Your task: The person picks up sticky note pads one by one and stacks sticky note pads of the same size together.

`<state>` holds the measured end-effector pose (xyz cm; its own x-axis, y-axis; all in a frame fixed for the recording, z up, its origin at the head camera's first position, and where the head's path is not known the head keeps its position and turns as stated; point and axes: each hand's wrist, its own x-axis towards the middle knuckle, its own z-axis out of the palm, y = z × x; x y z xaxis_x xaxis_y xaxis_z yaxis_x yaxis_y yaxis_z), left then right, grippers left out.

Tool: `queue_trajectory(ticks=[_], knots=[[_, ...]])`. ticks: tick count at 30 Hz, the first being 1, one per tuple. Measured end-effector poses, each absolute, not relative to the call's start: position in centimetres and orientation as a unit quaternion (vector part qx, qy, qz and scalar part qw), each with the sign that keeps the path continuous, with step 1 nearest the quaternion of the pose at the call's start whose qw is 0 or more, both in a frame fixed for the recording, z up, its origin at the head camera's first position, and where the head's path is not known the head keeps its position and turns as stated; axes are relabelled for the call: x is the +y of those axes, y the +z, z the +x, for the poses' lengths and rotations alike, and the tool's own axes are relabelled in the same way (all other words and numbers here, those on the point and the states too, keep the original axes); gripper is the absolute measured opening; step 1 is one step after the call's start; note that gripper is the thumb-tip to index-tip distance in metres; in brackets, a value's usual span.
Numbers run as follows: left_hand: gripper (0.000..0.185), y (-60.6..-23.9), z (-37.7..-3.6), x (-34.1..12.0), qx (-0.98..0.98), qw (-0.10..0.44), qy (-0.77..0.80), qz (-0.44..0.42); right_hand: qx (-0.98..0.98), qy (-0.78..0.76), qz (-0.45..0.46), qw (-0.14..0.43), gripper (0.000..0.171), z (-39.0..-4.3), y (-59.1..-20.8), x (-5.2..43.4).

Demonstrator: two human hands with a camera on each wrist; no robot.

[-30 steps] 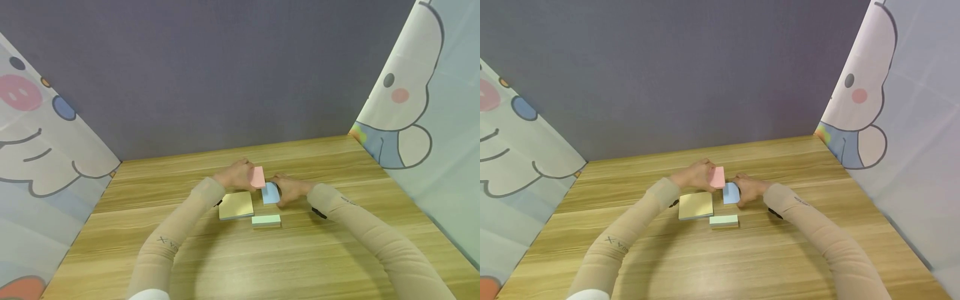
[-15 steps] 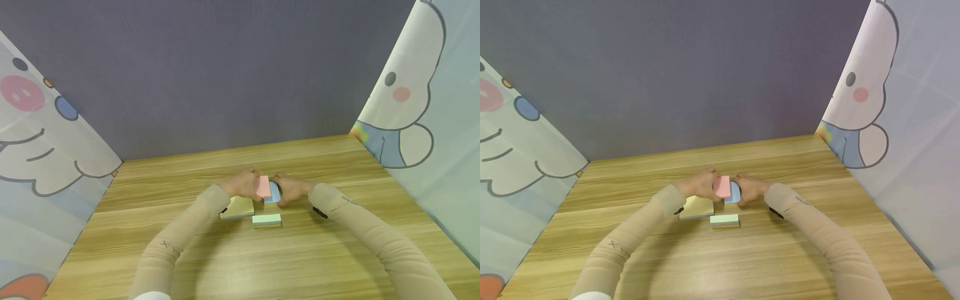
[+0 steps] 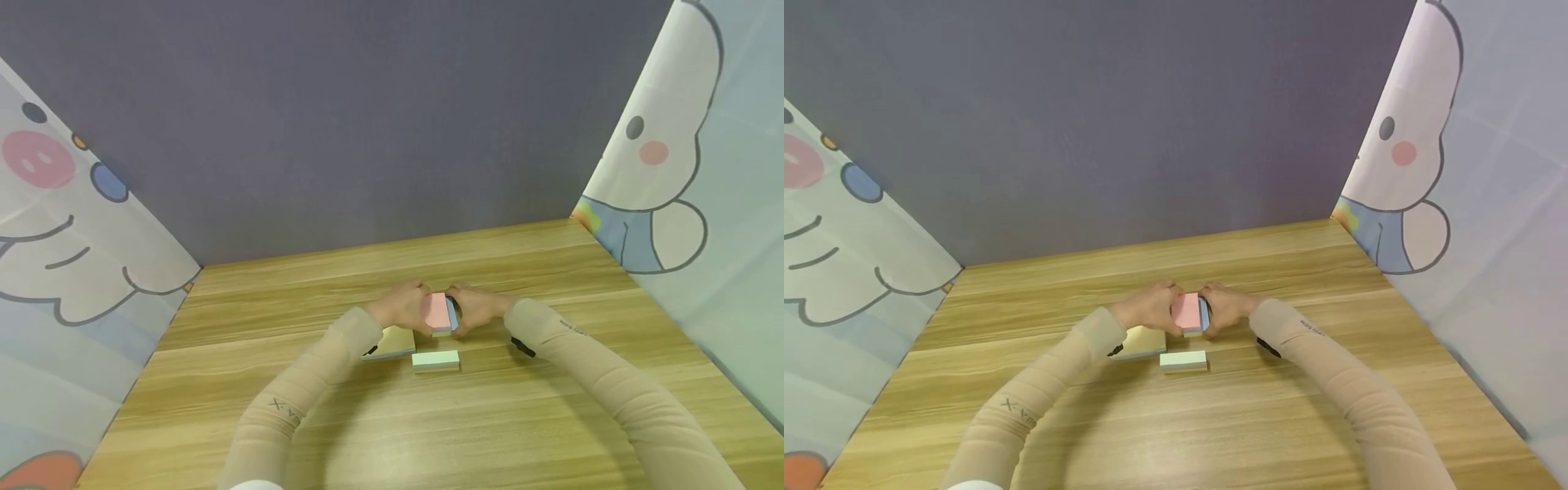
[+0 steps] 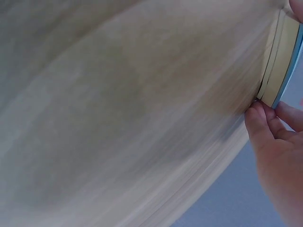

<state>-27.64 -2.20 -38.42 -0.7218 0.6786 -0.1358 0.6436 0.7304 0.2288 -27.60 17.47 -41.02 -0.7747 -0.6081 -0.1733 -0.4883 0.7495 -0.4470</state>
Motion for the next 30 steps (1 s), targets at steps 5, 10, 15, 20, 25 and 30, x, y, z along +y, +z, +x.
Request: queue_trajectory(ticks=[5, 10, 15, 20, 25, 30], knots=[[0.062, -38.7, -27.5, -1.9, 0.923, 0.111, 0.084, 0.358, 0.922, -0.192, -0.296, 0.161, 0.09, -27.7, -41.1, 17.5], [0.055, -38.9, -27.5, -1.6, 0.922, 0.116, 0.085, 0.359, 0.919, -0.191, -0.304, 0.163, 0.091, -27.7, -41.1, 17.6], [0.055, -39.1, -27.5, -1.4, 0.925, 0.123, 0.079, 0.35, 0.917, -0.192, -0.31, 0.165, 0.091, -27.7, -41.2, 17.7], [0.061, -39.3, -27.5, -1.1, 0.926, 0.132, 0.081, 0.345, 0.913, -0.198, -0.311, 0.174, 0.092, -27.6, -41.2, 17.8], [0.056, -39.5, -27.6, -0.8, 0.923, 0.126, 0.073, 0.355, 0.911, -0.201, -0.315, 0.177, 0.091, -27.7, -41.3, 17.8], [0.049, -39.4, -27.6, -0.7, 0.924, 0.12, 0.072, 0.357, 0.911, -0.203, -0.31, 0.181, 0.09, -27.7, -41.2, 17.9]])
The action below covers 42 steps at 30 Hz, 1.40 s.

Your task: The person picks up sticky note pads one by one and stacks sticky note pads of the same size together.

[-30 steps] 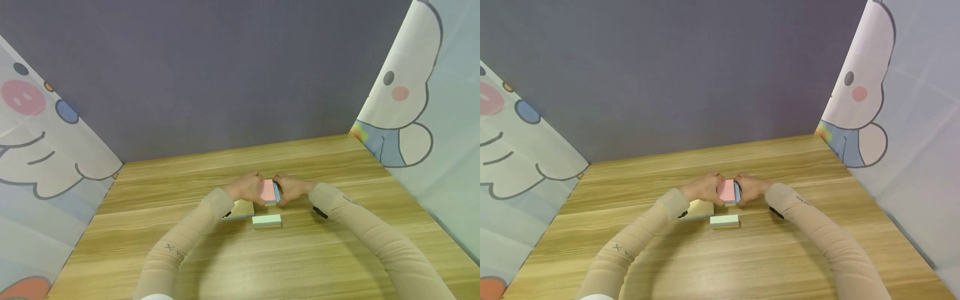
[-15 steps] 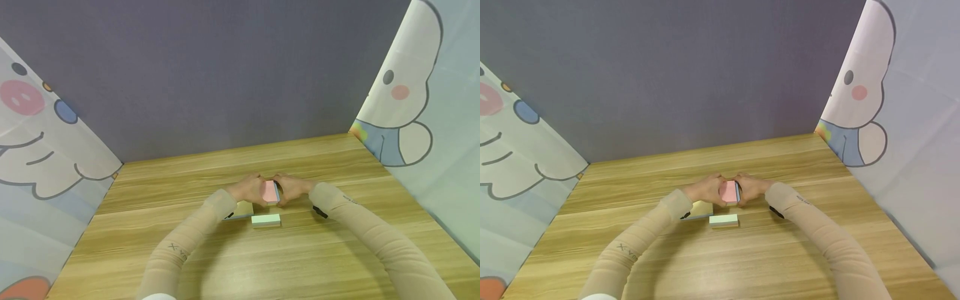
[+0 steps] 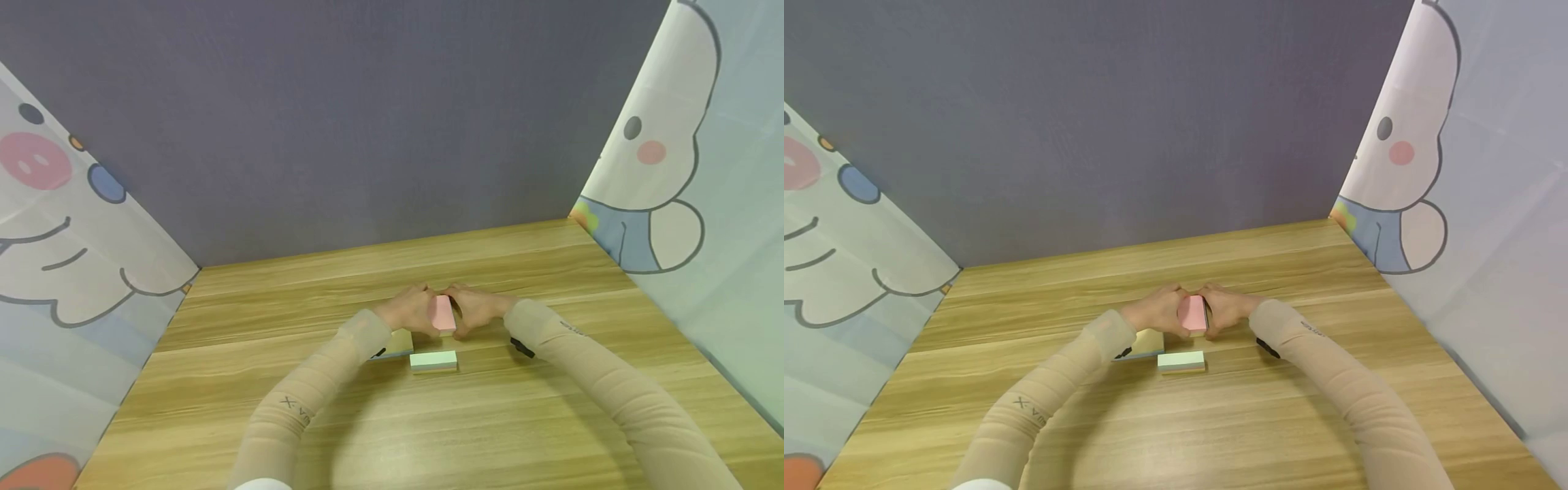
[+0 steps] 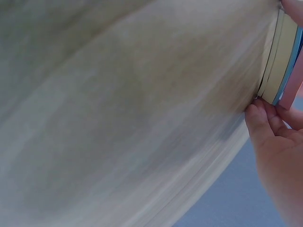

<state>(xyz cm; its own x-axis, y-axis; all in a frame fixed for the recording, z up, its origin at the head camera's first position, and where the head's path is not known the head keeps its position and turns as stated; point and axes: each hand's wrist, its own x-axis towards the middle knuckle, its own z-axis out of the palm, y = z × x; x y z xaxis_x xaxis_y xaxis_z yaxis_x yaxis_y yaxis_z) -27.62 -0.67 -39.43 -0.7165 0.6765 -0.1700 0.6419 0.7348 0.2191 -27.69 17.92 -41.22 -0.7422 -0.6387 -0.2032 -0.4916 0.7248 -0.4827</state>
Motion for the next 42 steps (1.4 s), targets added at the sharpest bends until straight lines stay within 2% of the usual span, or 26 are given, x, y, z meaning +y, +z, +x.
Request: queue_trajectory(ticks=[12, 19, 42], knots=[[0.064, -39.37, -27.5, -0.48, 0.928, 0.118, 0.071, 0.346, 0.914, -0.201, -0.305, 0.176, 0.089, -27.59, -41.12, 17.84], [0.065, -39.43, -27.52, -0.5, 0.925, 0.111, 0.066, 0.357, 0.915, -0.194, -0.308, 0.171, 0.089, -27.59, -40.98, 17.73], [0.085, -39.67, -27.29, -0.66, 0.931, 0.147, 0.075, 0.326, 0.916, -0.188, -0.314, 0.165, 0.085, -27.61, -41.02, 17.75]])
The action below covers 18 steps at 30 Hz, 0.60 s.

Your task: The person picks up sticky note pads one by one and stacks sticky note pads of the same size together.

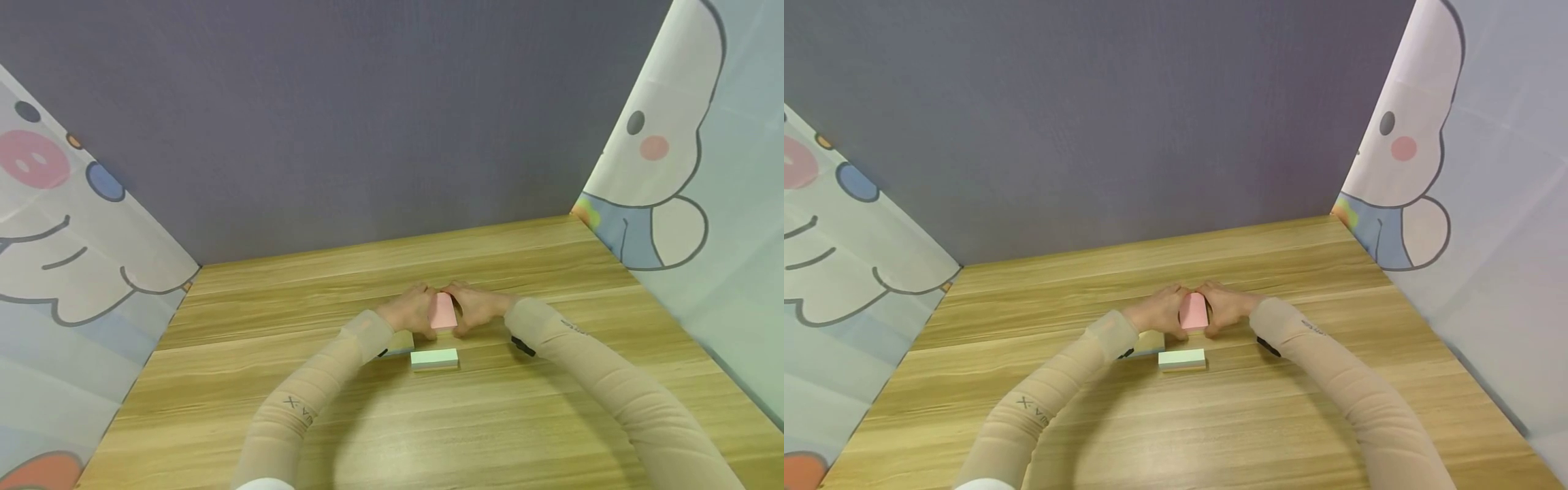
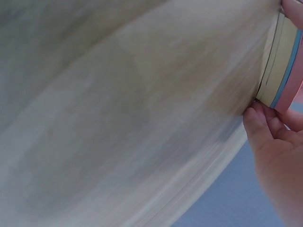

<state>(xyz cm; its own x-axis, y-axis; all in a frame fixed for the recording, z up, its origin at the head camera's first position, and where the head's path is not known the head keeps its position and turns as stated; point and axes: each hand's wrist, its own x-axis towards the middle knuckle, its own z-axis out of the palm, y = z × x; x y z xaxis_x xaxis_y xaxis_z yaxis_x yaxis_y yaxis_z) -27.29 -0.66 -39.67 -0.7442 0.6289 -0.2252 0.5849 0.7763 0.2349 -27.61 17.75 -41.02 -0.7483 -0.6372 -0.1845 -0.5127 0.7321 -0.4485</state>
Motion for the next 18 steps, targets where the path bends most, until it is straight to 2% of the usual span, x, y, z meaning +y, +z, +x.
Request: queue_trajectory(ticks=[12, 18], knots=[[0.082, -39.7, -27.3, -0.8, 0.929, 0.147, 0.08, 0.329, 0.915, -0.201, -0.304, 0.172, 0.088, -27.5, -41.0, 17.7], [0.103, -39.0, -27.7, -1.5, 0.932, 0.174, 0.097, 0.301, 0.91, -0.212, -0.292, 0.203, 0.105, -27.9, -40.4, 18.9]])
